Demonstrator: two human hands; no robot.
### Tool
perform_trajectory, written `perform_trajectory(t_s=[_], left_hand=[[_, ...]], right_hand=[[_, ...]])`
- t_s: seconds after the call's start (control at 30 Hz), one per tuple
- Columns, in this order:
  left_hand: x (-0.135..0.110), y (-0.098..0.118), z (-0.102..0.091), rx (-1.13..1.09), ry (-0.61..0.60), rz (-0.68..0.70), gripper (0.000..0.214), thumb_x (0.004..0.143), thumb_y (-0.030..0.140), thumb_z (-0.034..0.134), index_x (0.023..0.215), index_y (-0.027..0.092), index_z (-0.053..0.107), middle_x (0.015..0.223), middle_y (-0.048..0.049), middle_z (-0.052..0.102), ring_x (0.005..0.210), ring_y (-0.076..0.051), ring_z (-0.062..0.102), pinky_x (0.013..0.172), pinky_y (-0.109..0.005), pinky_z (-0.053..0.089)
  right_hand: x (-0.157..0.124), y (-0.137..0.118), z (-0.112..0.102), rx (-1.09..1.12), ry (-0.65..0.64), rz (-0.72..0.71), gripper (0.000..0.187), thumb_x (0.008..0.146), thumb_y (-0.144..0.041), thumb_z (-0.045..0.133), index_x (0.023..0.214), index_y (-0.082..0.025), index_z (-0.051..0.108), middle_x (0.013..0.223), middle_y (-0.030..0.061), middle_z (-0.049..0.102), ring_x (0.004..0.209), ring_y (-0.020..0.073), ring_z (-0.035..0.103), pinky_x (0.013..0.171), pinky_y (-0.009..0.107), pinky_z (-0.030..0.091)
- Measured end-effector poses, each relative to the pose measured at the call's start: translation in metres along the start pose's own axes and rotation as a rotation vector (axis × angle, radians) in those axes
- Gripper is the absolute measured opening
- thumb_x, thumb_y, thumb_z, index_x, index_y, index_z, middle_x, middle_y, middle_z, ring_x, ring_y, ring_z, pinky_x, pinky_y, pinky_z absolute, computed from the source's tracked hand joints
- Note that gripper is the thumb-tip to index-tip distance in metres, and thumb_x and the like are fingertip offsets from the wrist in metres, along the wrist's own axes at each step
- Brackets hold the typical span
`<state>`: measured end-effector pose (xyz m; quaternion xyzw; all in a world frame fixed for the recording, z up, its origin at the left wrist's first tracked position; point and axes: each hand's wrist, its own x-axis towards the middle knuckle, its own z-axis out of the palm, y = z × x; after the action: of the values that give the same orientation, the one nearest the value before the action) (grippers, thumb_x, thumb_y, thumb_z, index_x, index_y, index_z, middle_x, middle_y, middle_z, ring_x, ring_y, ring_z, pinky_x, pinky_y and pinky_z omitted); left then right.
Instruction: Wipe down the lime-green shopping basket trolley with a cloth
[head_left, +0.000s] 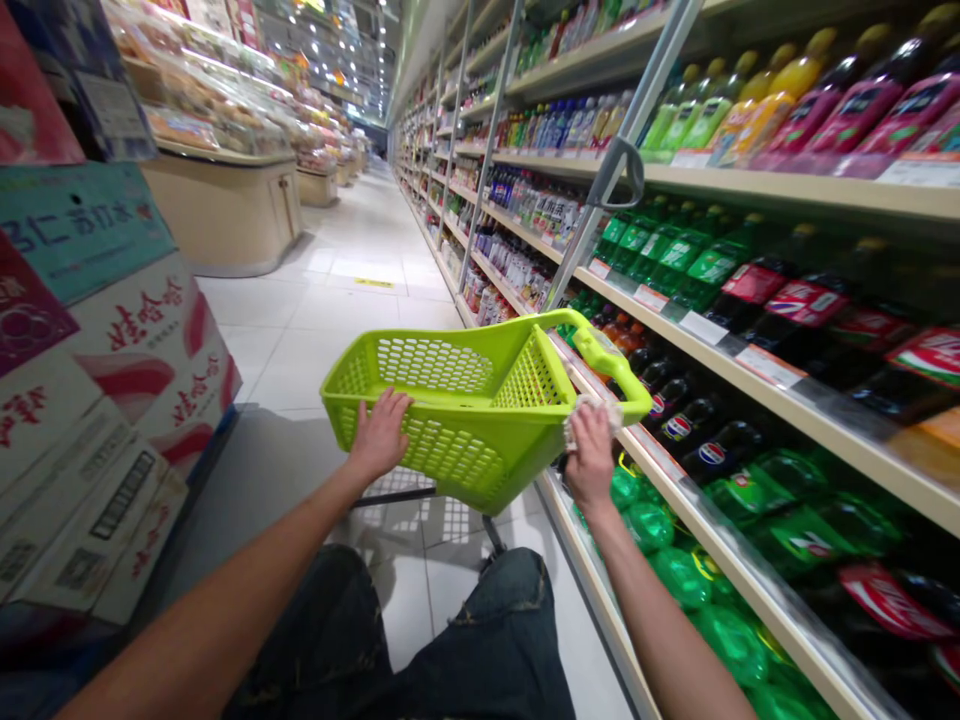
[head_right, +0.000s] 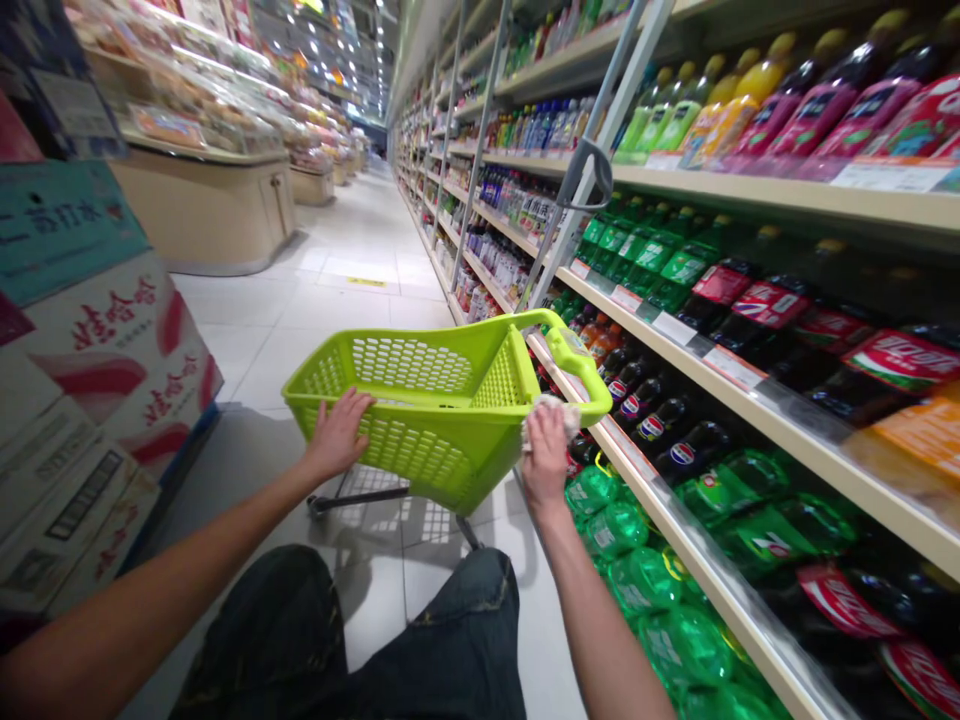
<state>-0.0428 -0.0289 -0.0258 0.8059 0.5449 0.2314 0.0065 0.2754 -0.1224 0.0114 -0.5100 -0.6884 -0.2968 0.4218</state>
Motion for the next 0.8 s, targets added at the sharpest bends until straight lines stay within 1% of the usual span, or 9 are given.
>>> perform_trajectory(t_s=[0.1,0.17,0.23,0.3,0.4,0.5,0.67,0.73,0.8], left_hand=[[0.001,0.0,-0.002,0.001,-0.007,0.0,0.054,0.067,0.014,0.04,0.121,0.017,0.039,0.133,-0.0102,0.041,0.13,-0.026,0.023,0.102,-0.058,0.018],[0.0,0.0,-0.002,0.002,-0.011,0.001,0.053,0.068,0.014,0.039,0.121,0.016,0.039,0.132,-0.0102,0.042,0.13,-0.026,0.024,0.102,-0.058,0.018],[0.0,0.0,-0.003,-0.001,-0.008,0.004,0.053,0.068,0.014,0.039,0.121,0.017,0.039,0.132,-0.0098,0.042,0.13,-0.025,0.024,0.103,-0.058,0.018],[-0.001,0.0,-0.003,-0.007,0.006,0.003,0.053,0.067,0.014,0.04,0.121,0.018,0.04,0.131,-0.0094,0.043,0.13,-0.025,0.024,0.103,-0.057,0.018],[-0.002,0.001,-0.002,-0.016,0.02,-0.006,0.053,0.067,0.013,0.04,0.121,0.018,0.04,0.131,-0.0103,0.043,0.129,-0.025,0.025,0.104,-0.056,0.017],[-0.002,0.002,-0.002,-0.021,0.018,-0.007,0.053,0.068,0.013,0.039,0.121,0.016,0.04,0.131,-0.0113,0.043,0.129,-0.026,0.025,0.104,-0.057,0.017],[-0.002,0.002,-0.002,-0.027,0.007,-0.003,0.054,0.068,0.012,0.039,0.121,0.016,0.04,0.132,-0.0106,0.042,0.129,-0.026,0.024,0.104,-0.057,0.016],[-0.003,0.002,-0.002,-0.032,-0.001,-0.004,0.054,0.068,0.012,0.038,0.121,0.016,0.04,0.132,-0.0102,0.042,0.13,-0.026,0.024,0.104,-0.057,0.017],[-0.004,0.003,-0.003,-0.037,-0.005,-0.008,0.054,0.067,0.011,0.038,0.121,0.016,0.04,0.132,-0.0102,0.042,0.13,-0.026,0.024,0.104,-0.057,0.017]], right_hand=[[-0.027,-0.033,0.02,0.16,-0.188,-0.094,0.047,0.081,-0.004,0.035,0.124,-0.018,0.046,0.124,0.0103,0.051,0.129,0.0219,0.028,0.1,0.047,0.036],[-0.03,-0.037,0.015,0.182,-0.204,-0.14,0.05,0.08,-0.002,0.034,0.125,-0.019,0.045,0.124,0.0099,0.052,0.128,0.0215,0.03,0.099,0.046,0.038],[-0.017,-0.024,0.0,0.113,-0.086,-0.118,0.052,0.078,-0.001,0.035,0.127,-0.019,0.043,0.127,0.0096,0.048,0.128,0.0235,0.029,0.1,0.051,0.034],[0.003,-0.002,-0.017,-0.017,0.104,-0.031,0.053,0.076,-0.002,0.036,0.127,-0.018,0.042,0.132,0.0101,0.043,0.129,0.0264,0.026,0.101,0.057,0.027],[0.027,0.019,-0.025,-0.139,0.189,0.046,0.05,0.077,-0.005,0.037,0.125,-0.017,0.044,0.132,0.011,0.042,0.129,0.0271,0.025,0.101,0.058,0.025],[0.018,0.008,-0.006,-0.076,0.052,0.005,0.047,0.08,-0.006,0.035,0.124,-0.018,0.045,0.128,0.0108,0.047,0.129,0.0255,0.026,0.101,0.056,0.028],[-0.049,-0.027,0.034,0.121,-0.202,-0.102,0.042,0.083,-0.005,0.034,0.121,-0.017,0.049,0.121,0.0121,0.054,0.128,0.0219,0.028,0.099,0.048,0.036],[-0.069,-0.031,0.035,0.174,-0.287,-0.171,0.041,0.083,-0.004,0.035,0.12,-0.017,0.05,0.117,0.0122,0.057,0.127,0.0198,0.032,0.098,0.044,0.039],[-0.071,-0.029,0.025,0.185,-0.304,-0.196,0.043,0.083,-0.004,0.035,0.122,-0.017,0.048,0.118,0.0119,0.056,0.126,0.0201,0.033,0.097,0.044,0.04]])
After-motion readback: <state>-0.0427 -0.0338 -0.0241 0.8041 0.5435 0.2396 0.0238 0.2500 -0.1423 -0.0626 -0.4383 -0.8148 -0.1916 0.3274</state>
